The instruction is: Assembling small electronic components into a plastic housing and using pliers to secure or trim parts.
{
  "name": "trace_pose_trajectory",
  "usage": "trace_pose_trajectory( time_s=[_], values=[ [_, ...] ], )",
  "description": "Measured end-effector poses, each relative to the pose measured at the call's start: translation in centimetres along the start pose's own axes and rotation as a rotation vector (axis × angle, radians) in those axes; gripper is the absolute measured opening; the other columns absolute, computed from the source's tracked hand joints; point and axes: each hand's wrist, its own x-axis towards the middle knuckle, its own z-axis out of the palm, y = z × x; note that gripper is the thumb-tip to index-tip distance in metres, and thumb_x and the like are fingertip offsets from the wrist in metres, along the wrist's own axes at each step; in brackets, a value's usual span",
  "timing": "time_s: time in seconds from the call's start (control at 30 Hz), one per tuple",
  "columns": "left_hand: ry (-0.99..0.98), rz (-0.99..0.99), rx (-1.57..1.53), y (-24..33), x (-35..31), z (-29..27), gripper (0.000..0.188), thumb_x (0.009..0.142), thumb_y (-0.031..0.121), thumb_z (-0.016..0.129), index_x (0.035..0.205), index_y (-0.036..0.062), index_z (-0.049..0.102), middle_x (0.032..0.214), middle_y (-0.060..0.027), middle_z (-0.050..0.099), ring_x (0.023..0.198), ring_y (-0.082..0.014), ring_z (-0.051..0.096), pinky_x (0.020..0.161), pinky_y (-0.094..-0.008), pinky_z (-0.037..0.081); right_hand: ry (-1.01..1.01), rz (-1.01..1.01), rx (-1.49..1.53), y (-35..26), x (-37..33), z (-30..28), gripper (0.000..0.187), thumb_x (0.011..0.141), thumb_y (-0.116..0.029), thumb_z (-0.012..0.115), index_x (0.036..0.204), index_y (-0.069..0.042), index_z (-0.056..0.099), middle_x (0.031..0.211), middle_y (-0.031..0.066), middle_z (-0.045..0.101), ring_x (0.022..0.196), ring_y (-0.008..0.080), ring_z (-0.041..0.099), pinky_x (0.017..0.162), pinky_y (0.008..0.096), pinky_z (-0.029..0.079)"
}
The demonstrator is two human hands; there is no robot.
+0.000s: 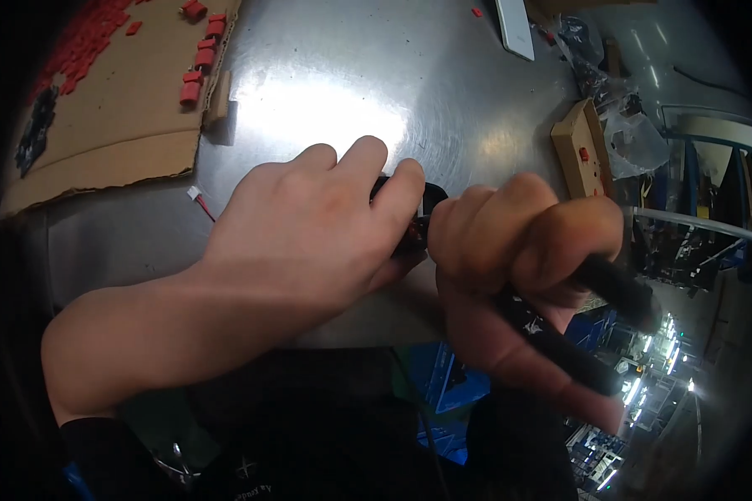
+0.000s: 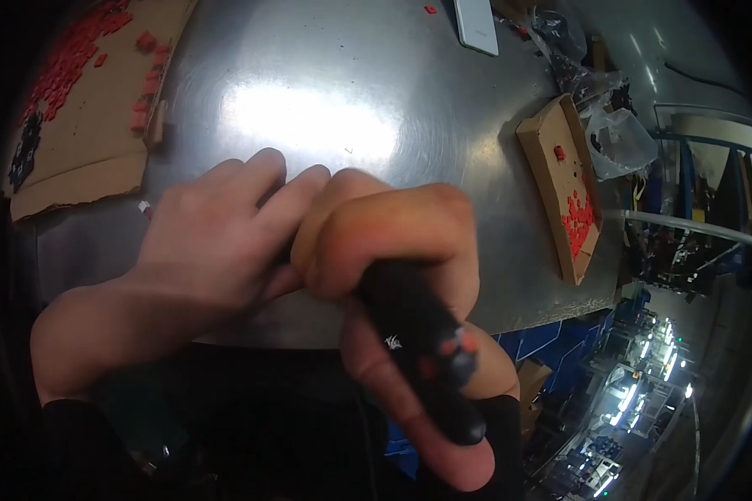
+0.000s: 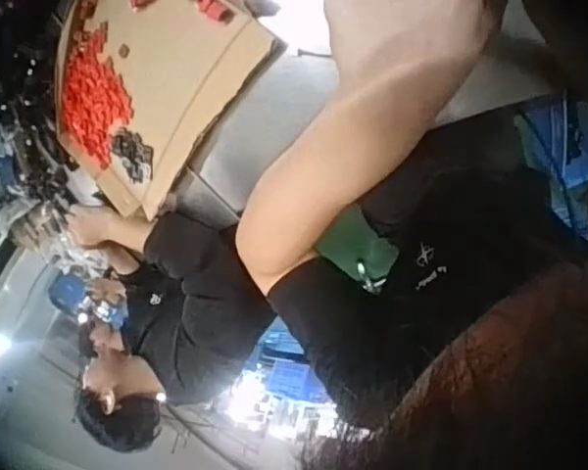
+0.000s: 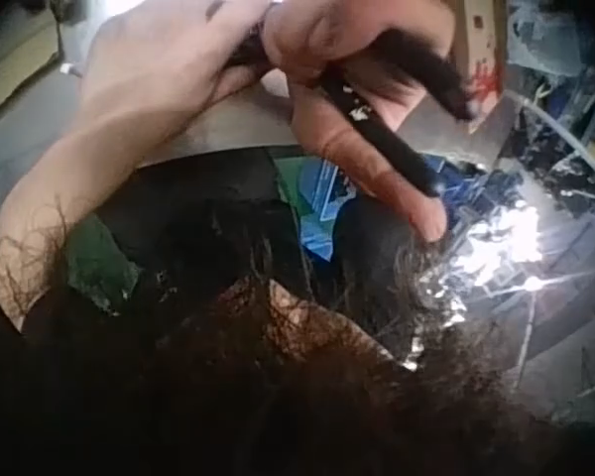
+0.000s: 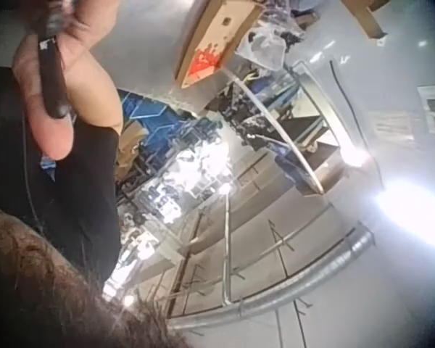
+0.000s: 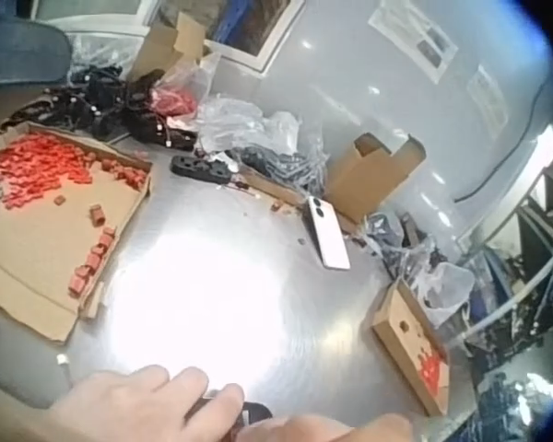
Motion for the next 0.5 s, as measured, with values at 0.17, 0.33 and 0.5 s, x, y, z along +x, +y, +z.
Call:
trace_pose_trajectory(
  time_s=[0.17, 0.33, 0.5],
  values=[
    [-0.043, -0.014, -0.04, -0.4, 0.4, 0.0, 0.067, 0.078, 0.034, 0.082, 0.135, 0.0078, 0.056, 0.099, -0.0102, 0.058, 0.086, -0.031, 0.064, 0.072, -0.0446, 0.053, -0.047, 0.059, 0.167, 0.7, 1.0, -0.5, 0.088, 0.065, -0.086, 0.076, 0.104, -0.014, 0.043, 0.078, 0.0014, 0.045, 0.06, 0.0113, 0.037, 0.056, 0.0284, 0.031],
    [-0.01, -0.014, -0.037, -0.3, 0.3, -0.4, 0.065, 0.077, 0.031, 0.084, 0.133, 0.0074, 0.058, 0.098, -0.0106, 0.058, 0.086, -0.0308, 0.064, 0.072, -0.044, 0.053, -0.141, -0.079, 0.113, 0.6, 0.6, -1.3, 0.091, 0.067, -0.085, 0.076, 0.114, -0.014, 0.044, 0.083, 0.0015, 0.045, 0.061, 0.0121, 0.04, 0.058, 0.0287, 0.032],
    [-0.015, -0.009, -0.033, -0.2, 0.2, -0.3, 0.061, 0.078, 0.031, 0.084, 0.13, 0.0075, 0.061, 0.099, -0.0104, 0.058, 0.086, -0.0299, 0.064, 0.071, -0.0425, 0.053, -0.04, -0.051, 0.129, 0.2, 0.3, -1.0, 0.091, 0.067, -0.084, 0.076, 0.115, -0.013, 0.046, 0.084, 0.0027, 0.044, 0.062, 0.0139, 0.04, 0.06, 0.0308, 0.033]
  ],
)
